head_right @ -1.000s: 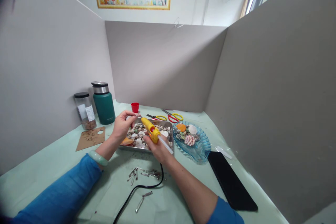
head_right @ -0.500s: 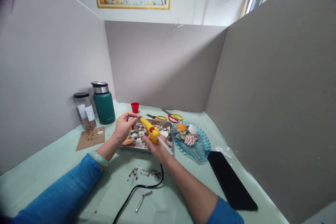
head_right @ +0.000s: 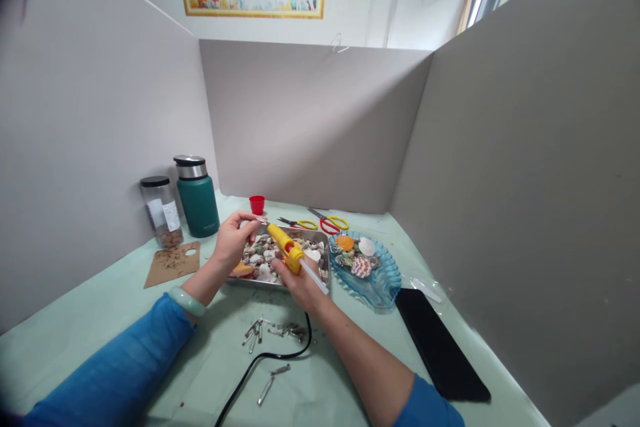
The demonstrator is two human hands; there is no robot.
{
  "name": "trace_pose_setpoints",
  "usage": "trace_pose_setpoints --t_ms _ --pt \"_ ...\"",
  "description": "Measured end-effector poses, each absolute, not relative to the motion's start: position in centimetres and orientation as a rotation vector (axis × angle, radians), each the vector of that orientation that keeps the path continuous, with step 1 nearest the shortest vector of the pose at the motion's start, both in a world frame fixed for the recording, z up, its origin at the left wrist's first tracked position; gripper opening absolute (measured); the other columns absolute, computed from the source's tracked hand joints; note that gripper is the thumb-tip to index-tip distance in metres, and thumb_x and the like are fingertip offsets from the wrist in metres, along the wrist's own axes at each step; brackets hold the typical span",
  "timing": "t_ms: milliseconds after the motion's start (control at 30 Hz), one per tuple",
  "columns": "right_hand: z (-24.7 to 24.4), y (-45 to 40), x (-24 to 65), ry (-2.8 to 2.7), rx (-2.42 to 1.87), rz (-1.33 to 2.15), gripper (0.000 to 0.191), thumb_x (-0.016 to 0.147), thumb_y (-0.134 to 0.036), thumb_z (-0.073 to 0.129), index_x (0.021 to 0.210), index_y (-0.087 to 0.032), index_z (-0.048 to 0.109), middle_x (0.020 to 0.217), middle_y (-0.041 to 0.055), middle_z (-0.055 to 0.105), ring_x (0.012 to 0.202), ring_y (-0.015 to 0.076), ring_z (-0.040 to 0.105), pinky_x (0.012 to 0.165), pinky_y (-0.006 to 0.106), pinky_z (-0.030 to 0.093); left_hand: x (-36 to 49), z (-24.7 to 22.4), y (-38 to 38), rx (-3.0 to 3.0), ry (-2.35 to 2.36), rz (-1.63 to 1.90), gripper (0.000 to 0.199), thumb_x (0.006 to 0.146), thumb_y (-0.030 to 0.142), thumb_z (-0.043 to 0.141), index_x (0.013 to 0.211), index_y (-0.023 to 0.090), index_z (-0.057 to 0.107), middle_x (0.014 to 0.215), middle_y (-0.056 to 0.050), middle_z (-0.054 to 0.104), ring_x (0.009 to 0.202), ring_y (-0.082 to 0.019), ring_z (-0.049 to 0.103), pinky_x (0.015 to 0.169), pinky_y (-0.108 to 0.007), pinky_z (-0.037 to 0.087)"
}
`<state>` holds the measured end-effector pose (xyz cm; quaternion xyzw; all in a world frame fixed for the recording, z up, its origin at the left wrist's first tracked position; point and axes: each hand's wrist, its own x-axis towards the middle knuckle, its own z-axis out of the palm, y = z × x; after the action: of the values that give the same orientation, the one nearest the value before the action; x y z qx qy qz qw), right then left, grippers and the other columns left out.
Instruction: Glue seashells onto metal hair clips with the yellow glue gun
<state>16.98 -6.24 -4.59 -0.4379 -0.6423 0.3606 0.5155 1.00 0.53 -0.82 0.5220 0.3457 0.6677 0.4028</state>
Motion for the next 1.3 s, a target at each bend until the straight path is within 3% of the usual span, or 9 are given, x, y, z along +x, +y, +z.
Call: trace_pose_setpoints --t_ms 167,400,667,1300 --pt "-4.67 -6.17 16.99 -1.541 -1.049 0.852 0.043 0.077 -0.051 0.056 0.095 -0.013 0.060 0.048 -0.0062 0.043 0.043 0.0087 0.039 0.044 0.022 0.035 0.91 -0.81 0.69 1.279 0.881 1.686 0.023 0.063 0.026 0.072 0.075 0.016 0.055 0.044 0.007 0.050 0.036 -0.005 0.041 0.036 -0.016 0.026" --pt "-4.24 -6.42 16.92 -1.536 -1.064 0.865 0.045 0.075 -0.054 0.057 0.094 -0.013 0.060 0.048 -0.0062 0.044 0.043 0.0089 0.040 0.044 0.022 0.036 1.17 -0.91 0.53 1.330 0.854 1.687 0.025 0.062 0.027 0.072 0.074 0.016 0.054 0.062 0.002 0.063 0.036 -0.004 0.040 0.036 -0.017 0.029" --pt "-4.59 -6.23 16.97 -1.545 -1.052 0.855 0.041 0.077 -0.049 0.057 0.095 -0.012 0.060 0.049 -0.0060 0.043 0.043 0.0088 0.040 0.044 0.022 0.035 1.23 -0.88 0.42 1.343 0.849 1.690 0.025 0.062 0.029 0.073 0.073 0.016 0.055 0.065 0.001 0.065 0.037 -0.004 0.040 0.036 -0.018 0.031" --pt "-4.66 -6.16 16.92 -1.541 -1.075 0.864 0.044 0.075 -0.053 0.057 0.094 -0.014 0.060 0.049 -0.0056 0.044 0.044 0.0095 0.040 0.045 0.023 0.036 1.01 -1.33 0.83 1.359 0.870 1.685 0.019 0.065 0.027 0.071 0.075 0.016 0.058 0.053 0.004 0.057 0.038 -0.005 0.041 0.038 -0.017 0.031"
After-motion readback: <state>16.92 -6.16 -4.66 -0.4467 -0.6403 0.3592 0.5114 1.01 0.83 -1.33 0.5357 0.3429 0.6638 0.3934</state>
